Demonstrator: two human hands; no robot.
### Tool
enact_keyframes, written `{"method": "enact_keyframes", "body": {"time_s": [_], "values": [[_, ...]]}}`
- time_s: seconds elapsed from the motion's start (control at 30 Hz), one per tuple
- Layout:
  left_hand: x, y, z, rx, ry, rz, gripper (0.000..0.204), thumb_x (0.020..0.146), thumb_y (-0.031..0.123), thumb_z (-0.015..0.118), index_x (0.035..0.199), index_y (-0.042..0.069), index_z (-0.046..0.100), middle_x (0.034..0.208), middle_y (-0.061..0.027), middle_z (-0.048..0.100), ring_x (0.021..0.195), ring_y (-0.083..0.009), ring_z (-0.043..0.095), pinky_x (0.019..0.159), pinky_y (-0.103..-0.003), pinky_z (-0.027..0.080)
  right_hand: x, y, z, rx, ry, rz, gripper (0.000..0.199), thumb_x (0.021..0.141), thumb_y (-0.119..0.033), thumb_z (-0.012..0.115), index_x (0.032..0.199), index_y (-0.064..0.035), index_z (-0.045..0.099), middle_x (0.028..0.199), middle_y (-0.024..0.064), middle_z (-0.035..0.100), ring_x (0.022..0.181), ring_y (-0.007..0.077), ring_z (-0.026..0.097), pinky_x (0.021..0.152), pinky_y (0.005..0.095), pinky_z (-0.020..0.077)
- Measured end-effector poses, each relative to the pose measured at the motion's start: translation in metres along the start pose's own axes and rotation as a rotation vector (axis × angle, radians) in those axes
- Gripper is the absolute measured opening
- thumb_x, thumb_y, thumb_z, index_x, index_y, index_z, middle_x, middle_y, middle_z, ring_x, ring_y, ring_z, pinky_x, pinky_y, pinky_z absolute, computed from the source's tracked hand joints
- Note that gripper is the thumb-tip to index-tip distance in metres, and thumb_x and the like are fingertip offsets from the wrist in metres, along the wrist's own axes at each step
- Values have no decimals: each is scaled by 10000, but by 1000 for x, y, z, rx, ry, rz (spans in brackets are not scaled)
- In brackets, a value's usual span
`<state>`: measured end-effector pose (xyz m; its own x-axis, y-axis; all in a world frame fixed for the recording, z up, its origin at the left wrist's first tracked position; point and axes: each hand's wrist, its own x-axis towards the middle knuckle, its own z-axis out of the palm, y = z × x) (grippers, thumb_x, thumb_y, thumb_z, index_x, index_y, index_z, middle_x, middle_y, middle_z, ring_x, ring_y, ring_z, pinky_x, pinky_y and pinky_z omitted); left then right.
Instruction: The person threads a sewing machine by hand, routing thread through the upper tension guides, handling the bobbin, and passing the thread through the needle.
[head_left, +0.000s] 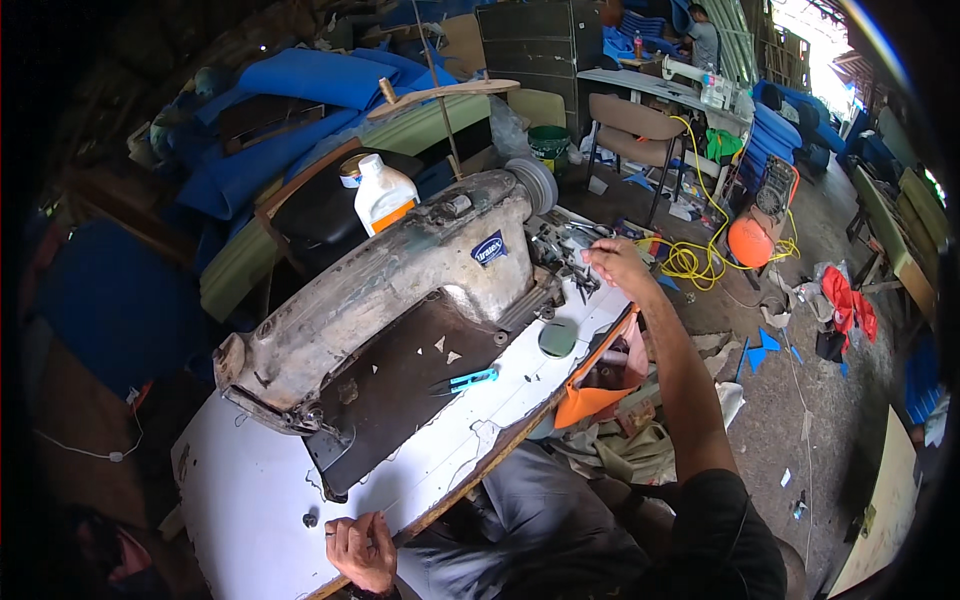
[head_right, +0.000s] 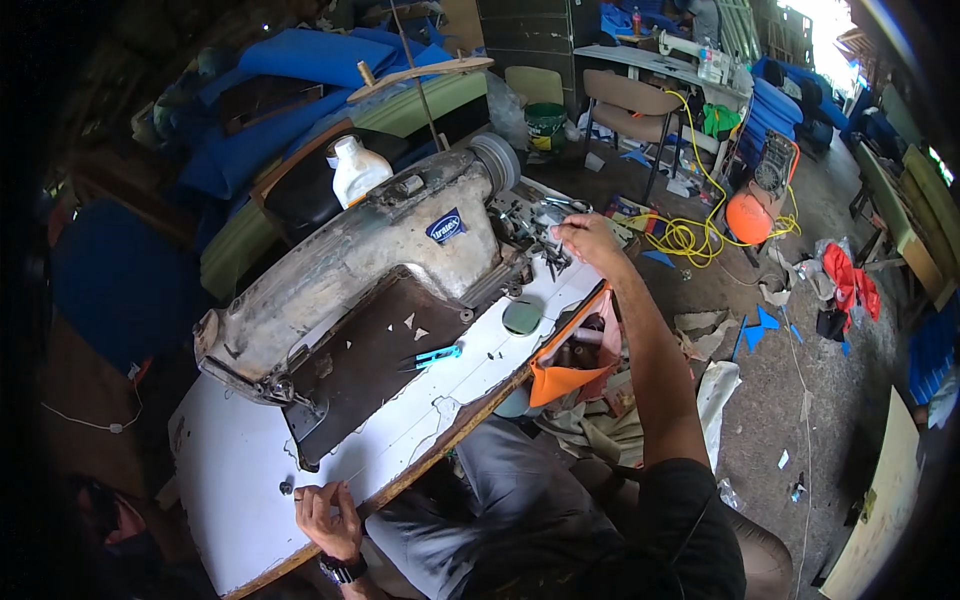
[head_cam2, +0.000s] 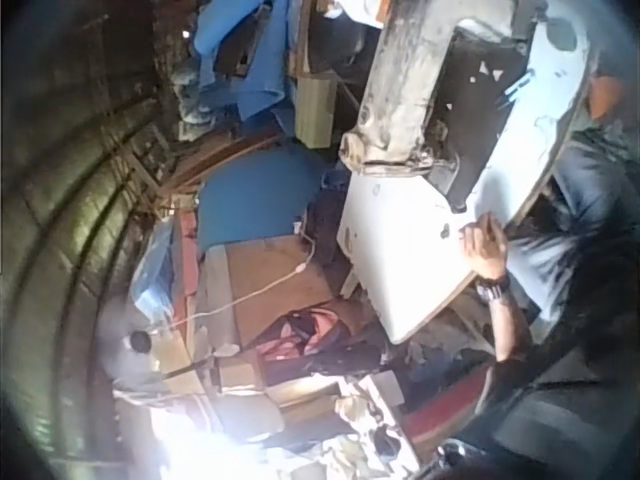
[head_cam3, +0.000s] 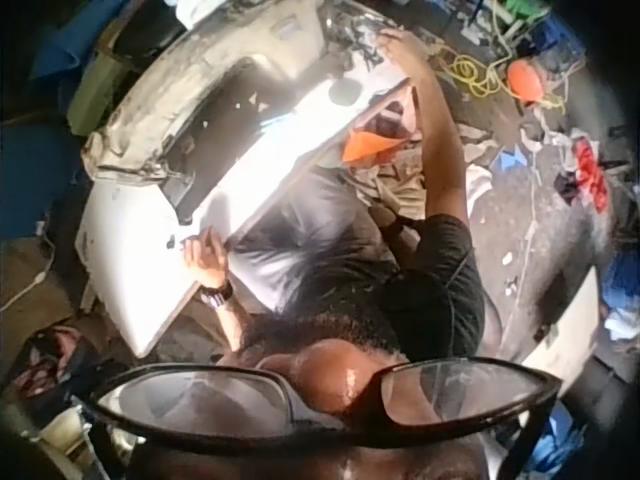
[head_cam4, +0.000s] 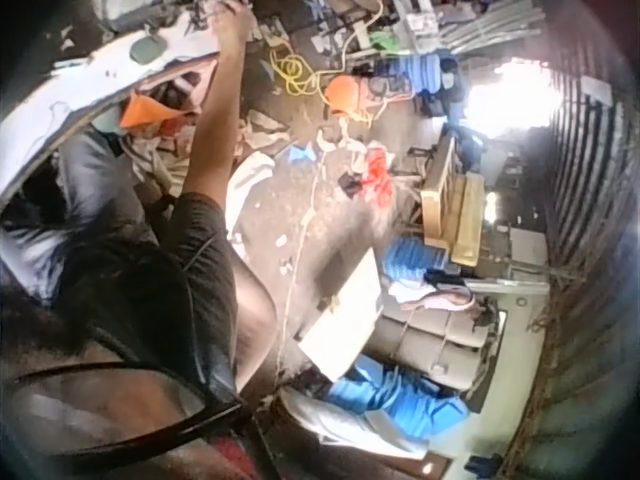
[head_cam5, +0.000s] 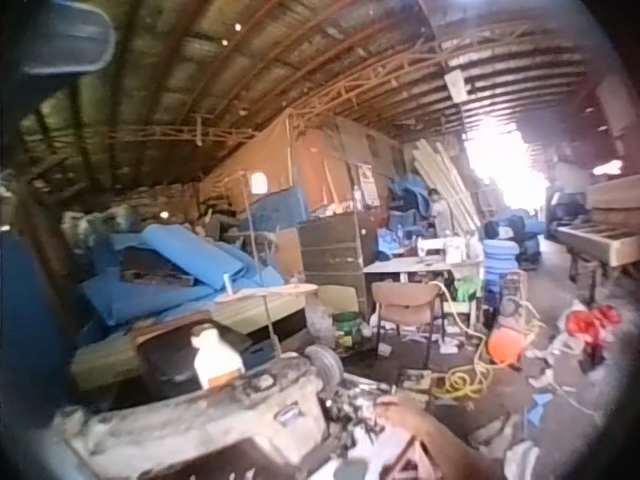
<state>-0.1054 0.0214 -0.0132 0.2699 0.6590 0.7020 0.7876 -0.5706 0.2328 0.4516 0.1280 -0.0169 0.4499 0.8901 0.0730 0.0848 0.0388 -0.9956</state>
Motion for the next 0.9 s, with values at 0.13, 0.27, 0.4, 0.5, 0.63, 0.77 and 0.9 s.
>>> {"method": "enact_keyframes", "body": {"time_s": [0.13, 0.27, 0.4, 0.5, 0.63, 0.77, 0.9], "values": [[0, 1, -2, -3, -4, -4, 89, 777, 8, 710, 828, 40, 645, 675, -83, 566, 647, -279, 526, 631, -412, 409, -2, -4, 4, 14, 12, 24, 174, 893, -183, 709, 848, -24, 652, 579, -53, 479, 438, 22, 353, 390, 221, 239], [1, 1, -1, 2, 4, -4, 83, 784, 8, 709, 832, 39, 649, 672, -83, 564, 643, -276, 519, 630, -411, 406, 2, 1, 2, 20, 19, 25, 176, 892, -185, 710, 846, -25, 650, 585, -54, 481, 438, 20, 354, 389, 218, 238], [0, 1, -2, -29, 10, -8, 83, 784, 5, 707, 833, 39, 649, 668, -82, 558, 638, -275, 512, 626, -410, 400, 1, 1, 3, 24, 23, 24, 175, 892, -194, 712, 835, -38, 656, 587, -54, 488, 447, 23, 371, 394, 213, 250], [-2, -6, -2, -31, -13, -21, 88, 785, 0, 706, 835, 40, 645, 664, -80, 552, 633, -274, 506, 623, -410, 397, 0, 1, 2, 18, 21, 20, 175, 896, -203, 712, 827, -50, 663, 585, -55, 492, 457, 25, 386, 401, 211, 265], [-5, -9, -1, -37, -18, -19, 92, 789, -2, 705, 837, 40, 638, 659, -80, 545, 631, -274, 502, 621, -409, 395, -1, 3, 3, 27, 31, 24, 172, 897, -202, 712, 832, -50, 664, 593, -56, 499, 462, 23, 392, 403, 211, 267], [-6, -13, 5, -16, -5, -5, 119, 744, 13, 741, 829, 56, 669, 675, -58, 545, 641, -257, 502, 598, -380, 389, 4, 6, 3, -21, 58, 63, 169, 899, -203, 708, 834, -53, 665, 605, -54, 508, 464, 25, 391, 405, 211, 265], [0, -3, 2, -23, -23, -36, 92, 796, -14, 708, 842, 35, 645, 726, -94, 555, 695, -295, 507, 638, -413, 412, 10, 3, -4, -4, 14, 4, 161, 897, -203, 702, 840, -58, 662, 593, -59, 496, 448, 22, 367, 401, 212, 243]]}}
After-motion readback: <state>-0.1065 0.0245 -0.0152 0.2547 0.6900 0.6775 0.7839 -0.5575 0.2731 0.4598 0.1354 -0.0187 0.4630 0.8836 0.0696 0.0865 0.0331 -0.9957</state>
